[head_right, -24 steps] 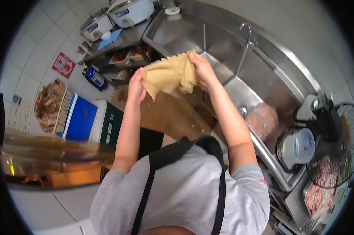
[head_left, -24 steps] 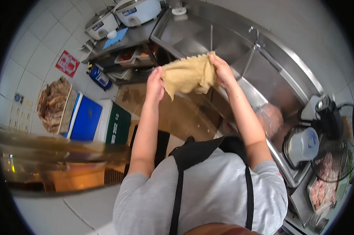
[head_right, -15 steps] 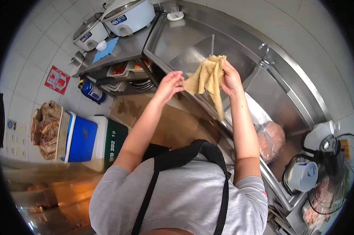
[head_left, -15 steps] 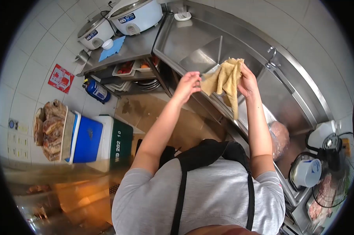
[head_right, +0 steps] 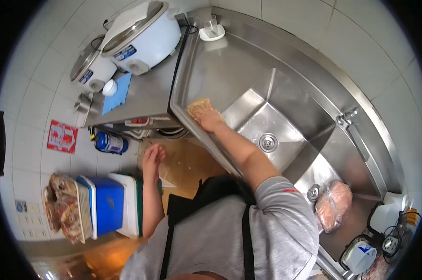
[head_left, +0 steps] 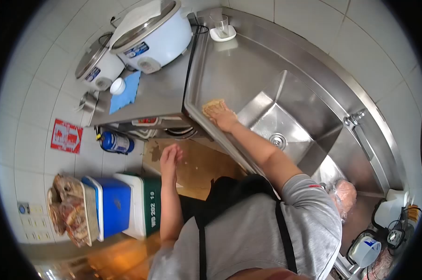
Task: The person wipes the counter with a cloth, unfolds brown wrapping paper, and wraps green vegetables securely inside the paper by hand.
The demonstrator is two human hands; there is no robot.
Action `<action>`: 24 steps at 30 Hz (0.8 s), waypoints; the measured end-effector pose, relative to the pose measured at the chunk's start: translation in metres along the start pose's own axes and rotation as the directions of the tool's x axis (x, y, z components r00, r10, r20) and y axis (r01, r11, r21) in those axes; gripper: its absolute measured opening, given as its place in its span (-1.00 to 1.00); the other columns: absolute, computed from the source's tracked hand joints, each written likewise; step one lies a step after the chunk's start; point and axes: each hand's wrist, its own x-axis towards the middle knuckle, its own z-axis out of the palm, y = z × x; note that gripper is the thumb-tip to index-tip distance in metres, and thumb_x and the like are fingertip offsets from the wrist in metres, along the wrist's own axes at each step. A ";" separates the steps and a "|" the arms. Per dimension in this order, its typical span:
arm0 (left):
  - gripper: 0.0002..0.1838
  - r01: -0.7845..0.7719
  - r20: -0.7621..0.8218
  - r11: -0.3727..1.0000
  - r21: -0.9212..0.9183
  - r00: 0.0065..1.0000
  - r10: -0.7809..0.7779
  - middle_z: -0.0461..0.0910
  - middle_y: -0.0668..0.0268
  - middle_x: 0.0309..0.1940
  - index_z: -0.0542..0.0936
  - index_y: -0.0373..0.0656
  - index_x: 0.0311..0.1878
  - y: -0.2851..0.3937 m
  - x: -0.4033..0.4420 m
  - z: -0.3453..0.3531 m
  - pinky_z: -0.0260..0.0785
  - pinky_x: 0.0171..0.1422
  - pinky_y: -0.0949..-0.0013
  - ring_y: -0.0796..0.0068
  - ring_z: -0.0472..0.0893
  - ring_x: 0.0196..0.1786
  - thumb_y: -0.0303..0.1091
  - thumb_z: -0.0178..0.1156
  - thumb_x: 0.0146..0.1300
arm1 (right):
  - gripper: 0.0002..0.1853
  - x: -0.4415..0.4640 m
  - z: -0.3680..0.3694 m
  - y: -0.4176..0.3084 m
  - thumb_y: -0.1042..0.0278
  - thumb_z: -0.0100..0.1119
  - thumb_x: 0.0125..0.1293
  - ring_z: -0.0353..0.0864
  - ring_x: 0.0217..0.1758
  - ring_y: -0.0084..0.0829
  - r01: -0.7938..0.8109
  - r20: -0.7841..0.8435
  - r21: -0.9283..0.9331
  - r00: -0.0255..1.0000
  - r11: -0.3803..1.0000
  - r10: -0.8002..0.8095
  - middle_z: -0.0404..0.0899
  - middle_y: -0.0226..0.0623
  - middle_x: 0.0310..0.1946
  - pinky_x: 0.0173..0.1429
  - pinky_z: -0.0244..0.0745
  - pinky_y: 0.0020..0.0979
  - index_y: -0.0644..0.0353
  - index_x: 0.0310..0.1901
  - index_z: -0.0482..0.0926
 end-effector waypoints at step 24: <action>-0.84 -0.026 0.644 0.979 0.202 0.756 -0.113 0.51 0.32 -0.29 0.48 -0.25 -0.14 0.054 0.215 0.170 0.38 -0.01 0.44 0.54 0.51 -0.21 -0.38 -0.01 0.33 | -0.50 -0.200 -0.172 0.298 0.17 -0.11 0.31 0.23 0.27 -0.11 -0.942 -0.750 -0.094 0.280 0.323 0.600 0.31 -0.07 0.17 0.41 -0.03 -0.17 0.17 0.25 0.22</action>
